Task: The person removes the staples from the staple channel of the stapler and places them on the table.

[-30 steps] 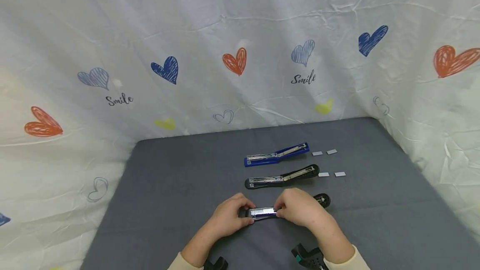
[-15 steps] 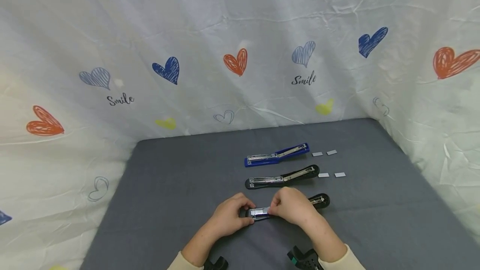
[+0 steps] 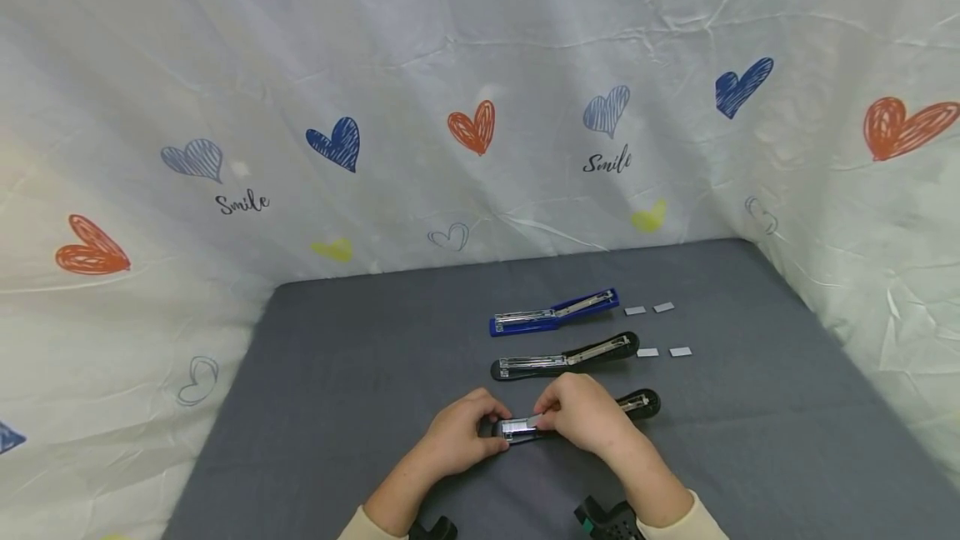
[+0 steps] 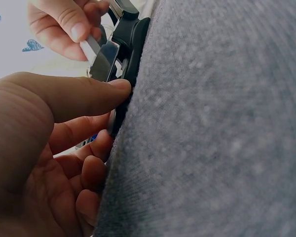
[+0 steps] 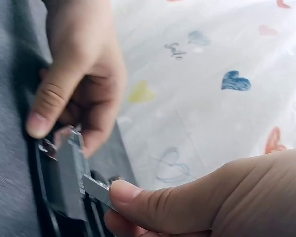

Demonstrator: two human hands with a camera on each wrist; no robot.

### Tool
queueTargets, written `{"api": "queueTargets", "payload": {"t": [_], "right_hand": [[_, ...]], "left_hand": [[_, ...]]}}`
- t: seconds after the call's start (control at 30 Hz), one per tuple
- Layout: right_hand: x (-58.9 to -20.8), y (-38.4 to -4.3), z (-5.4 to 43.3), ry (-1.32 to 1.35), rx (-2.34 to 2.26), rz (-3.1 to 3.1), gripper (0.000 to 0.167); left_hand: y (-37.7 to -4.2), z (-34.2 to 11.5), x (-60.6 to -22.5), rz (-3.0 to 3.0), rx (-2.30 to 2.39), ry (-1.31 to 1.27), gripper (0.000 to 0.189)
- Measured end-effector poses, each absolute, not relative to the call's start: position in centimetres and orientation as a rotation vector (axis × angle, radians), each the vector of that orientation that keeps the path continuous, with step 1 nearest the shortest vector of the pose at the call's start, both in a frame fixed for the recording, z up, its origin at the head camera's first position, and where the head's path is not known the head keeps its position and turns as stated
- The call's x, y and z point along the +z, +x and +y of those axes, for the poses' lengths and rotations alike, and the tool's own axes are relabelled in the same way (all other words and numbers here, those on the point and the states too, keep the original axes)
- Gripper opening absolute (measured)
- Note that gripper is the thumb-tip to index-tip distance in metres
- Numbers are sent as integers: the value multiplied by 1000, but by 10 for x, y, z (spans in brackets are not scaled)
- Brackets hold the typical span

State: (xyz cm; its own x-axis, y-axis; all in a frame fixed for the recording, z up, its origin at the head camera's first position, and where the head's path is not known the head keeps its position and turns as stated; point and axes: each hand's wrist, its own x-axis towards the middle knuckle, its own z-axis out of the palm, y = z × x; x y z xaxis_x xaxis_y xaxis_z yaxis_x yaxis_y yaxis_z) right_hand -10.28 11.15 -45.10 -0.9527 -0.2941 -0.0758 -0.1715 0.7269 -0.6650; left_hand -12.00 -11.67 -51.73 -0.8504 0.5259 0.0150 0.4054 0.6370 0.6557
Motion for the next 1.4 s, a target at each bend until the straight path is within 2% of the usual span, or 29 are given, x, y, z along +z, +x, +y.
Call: {"api": "queueTargets", "payload": {"t": [0.8, 1.13, 1.4], "right_hand": [[-394, -93, 217, -241, -1177, 2671, 12], [-397, -91, 265, -38, -1085, 2735, 17], [-431, -106, 282, 19, -1128, 2598, 14]], "left_hand": [[-119, -115, -518, 2698, 971, 735, 30], [-121, -116, -519, 2695, 972, 745, 30], [-120, -115, -519, 2699, 966, 735, 30]]}}
